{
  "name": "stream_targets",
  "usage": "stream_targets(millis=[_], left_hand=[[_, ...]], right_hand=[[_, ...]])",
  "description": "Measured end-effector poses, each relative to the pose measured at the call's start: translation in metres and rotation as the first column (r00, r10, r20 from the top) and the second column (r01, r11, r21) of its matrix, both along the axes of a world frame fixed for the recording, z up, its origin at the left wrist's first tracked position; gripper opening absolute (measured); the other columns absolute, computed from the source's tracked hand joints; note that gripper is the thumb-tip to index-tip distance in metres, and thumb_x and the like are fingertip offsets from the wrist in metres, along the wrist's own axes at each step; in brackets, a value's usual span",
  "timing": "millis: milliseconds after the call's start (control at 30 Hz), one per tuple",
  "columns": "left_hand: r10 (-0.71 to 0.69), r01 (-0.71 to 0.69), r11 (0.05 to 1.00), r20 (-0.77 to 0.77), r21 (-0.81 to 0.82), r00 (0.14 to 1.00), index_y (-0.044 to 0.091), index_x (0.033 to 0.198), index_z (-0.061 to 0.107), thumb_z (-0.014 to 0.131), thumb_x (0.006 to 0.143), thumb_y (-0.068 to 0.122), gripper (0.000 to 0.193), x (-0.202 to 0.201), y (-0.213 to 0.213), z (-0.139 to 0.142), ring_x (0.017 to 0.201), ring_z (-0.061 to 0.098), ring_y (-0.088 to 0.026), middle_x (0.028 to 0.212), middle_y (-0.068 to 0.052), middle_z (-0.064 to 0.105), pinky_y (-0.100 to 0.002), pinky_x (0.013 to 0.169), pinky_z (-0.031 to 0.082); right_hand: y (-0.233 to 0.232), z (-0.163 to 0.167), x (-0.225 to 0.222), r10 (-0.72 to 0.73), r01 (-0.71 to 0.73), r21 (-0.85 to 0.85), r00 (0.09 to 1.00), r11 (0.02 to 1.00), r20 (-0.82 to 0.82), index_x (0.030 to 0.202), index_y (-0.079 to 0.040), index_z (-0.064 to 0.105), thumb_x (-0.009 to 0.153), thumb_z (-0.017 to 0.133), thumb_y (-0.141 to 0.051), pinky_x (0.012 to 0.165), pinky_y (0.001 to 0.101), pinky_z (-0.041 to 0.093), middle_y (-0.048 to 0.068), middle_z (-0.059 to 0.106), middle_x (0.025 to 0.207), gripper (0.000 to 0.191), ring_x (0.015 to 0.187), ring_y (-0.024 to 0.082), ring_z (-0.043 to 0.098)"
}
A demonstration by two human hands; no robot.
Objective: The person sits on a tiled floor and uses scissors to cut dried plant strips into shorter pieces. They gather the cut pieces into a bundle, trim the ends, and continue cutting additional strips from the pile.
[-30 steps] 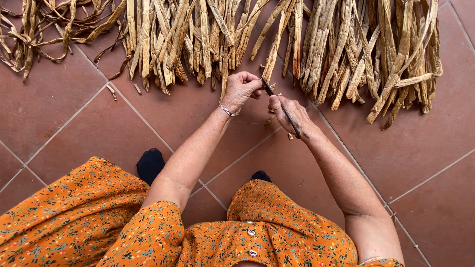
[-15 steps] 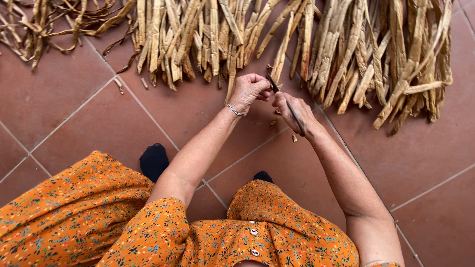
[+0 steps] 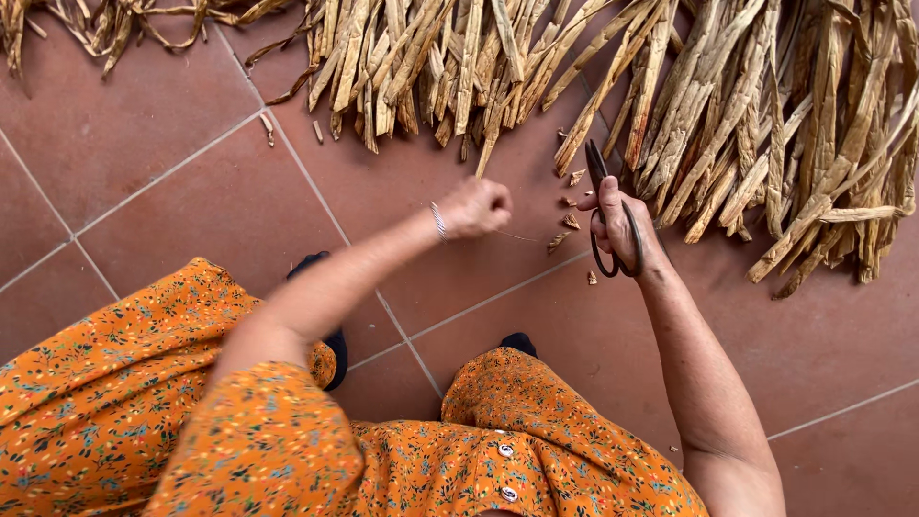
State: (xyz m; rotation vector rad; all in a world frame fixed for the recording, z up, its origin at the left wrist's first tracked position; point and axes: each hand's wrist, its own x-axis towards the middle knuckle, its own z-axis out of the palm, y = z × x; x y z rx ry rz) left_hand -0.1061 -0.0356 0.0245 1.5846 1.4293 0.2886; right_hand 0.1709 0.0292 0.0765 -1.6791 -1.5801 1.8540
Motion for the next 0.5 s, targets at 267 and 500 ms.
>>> stream_targets(millis=[267, 500], left_hand=[[-0.184, 0.017, 0.971, -0.697, -0.240, 0.693, 0.014, 0.113, 0.073, 0.059, 0.093, 0.018, 0.025, -0.171, 0.062, 0.160, 0.088, 0.074, -0.033, 0.096, -0.019, 0.077, -0.050, 0.081, 0.060], [-0.216, 0.163, 0.976, -0.727, -0.144, 0.652, 0.014, 0.107, 0.078, 0.065, 0.093, 0.023, 0.021, -0.202, 0.045, 0.203, 0.094, 0.071, -0.033, 0.098, -0.016, 0.076, -0.049, 0.087, 0.057]], right_hand=[[0.018, 0.030, 0.004, 0.203, -0.237, 0.121, 0.950, 0.964, 0.239, 0.128, -0.002, 0.063, 0.094, 0.067, -0.060, 0.074, 0.0386, 0.053, 0.013, 0.068, 0.098, 0.067, 0.088, 0.020, 0.064], [0.056, 0.093, -0.023, 0.434, -0.553, 0.052, 0.705, 0.831, 0.561, 0.139, -0.012, 0.065, 0.098, 0.063, -0.060, 0.097, 0.0497, 0.054, 0.020, 0.072, 0.122, 0.063, 0.114, 0.032, 0.068]])
